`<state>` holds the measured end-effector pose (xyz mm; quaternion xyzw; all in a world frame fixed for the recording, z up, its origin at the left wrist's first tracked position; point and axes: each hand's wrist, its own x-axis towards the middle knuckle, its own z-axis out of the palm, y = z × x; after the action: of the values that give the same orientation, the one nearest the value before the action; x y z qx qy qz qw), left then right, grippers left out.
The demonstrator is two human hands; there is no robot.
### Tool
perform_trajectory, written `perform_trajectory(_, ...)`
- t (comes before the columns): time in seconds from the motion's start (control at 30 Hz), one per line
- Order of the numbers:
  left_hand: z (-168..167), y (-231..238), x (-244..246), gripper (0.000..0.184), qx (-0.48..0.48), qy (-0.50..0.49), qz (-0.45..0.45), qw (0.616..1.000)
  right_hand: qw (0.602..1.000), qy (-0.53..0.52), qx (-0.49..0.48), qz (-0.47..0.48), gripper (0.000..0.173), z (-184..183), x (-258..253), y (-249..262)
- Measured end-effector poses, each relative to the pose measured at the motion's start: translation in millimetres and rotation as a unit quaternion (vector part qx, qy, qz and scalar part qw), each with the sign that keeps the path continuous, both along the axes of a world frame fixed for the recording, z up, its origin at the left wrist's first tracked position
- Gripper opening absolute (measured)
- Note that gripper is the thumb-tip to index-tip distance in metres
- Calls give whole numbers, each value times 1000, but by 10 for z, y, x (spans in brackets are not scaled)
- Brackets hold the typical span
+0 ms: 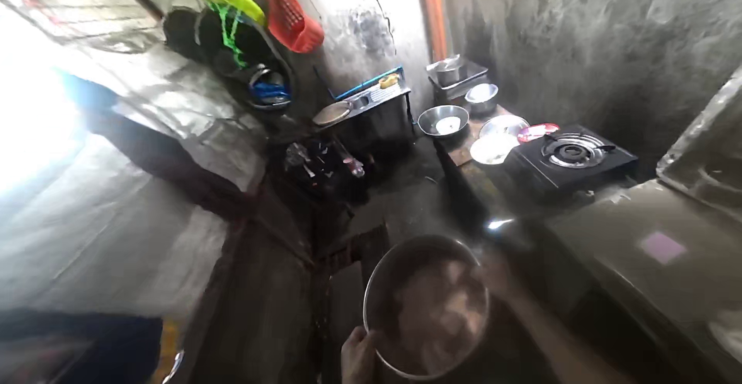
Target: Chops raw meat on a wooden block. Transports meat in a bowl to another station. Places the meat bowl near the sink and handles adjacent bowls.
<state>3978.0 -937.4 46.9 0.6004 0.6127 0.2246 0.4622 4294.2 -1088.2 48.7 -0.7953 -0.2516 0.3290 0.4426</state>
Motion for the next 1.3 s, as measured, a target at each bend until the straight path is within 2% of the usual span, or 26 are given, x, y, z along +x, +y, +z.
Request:
perform_trajectory(0.2,-128,1801,804,16,-8,-10,-3,1000,999,14,-33,26,19,-113,795,1812)
perform_trajectory(0.27,-193,2497,1066,14,-15,-9,-13,1000,998,29,-52,14,19,-181,1006,2462)
perform_trajectory(0.37,-224,3478,1435,12,-26,-3,-47,999,997,60,-30,-21,21,-212,1306,3266)
perform_trajectory(0.53,-27,5042,2190,9,-15,65,-101,993,997,59,-22,-54,16,-19,1896,4541)
perform_trajectory(0.67,5,6152,2984,11,8,46,-118,992,993,50,-16,-104,11,-90,2563,5530)
perform_trajectory(0.8,-74,7193,3698,15,15,52,-116,992,993,57,-8,-106,11,-222,3302,6572)
perform_trajectory(0.97,37,8314,4639,12,10,59,-110,992,995,37,13,-96,11,-147,4327,7826)
perform_trajectory(1.17,73,9560,5580,14,23,-5,-107,994,996,1,41,-80,8,21,5378,9127)
perform_trajectory(1.3,14,10544,6222,18,32,-20,-133,990,993,-19,55,-106,8,48,5959,9955)
